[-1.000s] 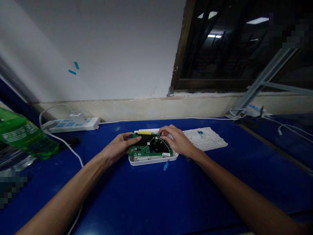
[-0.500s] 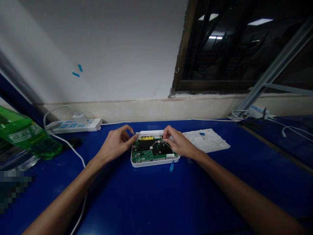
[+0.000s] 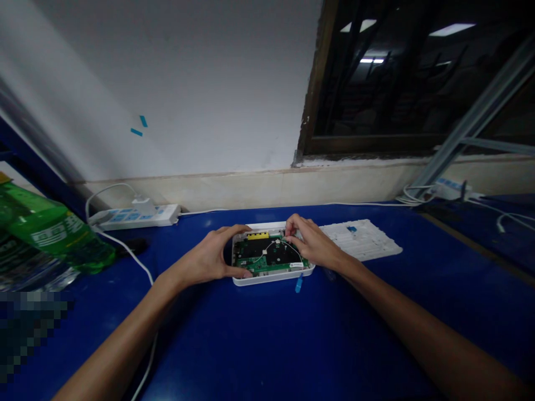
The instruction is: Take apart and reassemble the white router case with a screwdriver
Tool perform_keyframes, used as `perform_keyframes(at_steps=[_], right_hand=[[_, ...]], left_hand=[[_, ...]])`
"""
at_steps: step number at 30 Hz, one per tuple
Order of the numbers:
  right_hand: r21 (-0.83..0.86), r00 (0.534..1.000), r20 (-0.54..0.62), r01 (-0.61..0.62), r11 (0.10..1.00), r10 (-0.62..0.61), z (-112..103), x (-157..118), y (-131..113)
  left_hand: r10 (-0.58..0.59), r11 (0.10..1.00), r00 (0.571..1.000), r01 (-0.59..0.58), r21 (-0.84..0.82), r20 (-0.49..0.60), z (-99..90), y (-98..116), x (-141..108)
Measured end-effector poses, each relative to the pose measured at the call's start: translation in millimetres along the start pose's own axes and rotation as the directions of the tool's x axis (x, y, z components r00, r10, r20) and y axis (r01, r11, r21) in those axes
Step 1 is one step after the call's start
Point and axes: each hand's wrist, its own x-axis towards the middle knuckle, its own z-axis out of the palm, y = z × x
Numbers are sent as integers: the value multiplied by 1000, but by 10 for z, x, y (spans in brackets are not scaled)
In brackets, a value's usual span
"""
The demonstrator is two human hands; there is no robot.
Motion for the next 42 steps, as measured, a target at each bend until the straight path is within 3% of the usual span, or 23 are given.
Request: perform_keyframes(at_steps=[6,13,25,42], right_hand=[[-61,999,-30,11,998,-13,-1,0,-21],[117,1000,-18,2,993,0,12,15,-4],[68,999,-48,21,997,-17,-18,21,25],[87,998,-56,25,996,-20,-30,8,23]], left_hand=[[0,1000,999,1,15,-52,41,82,3],[12,1000,997,-14,-22,-78,50,59,20],[-25,995,997,18,-99,-77,59,49,27],[-27,999,996,24,-35,-83,62,58,30]])
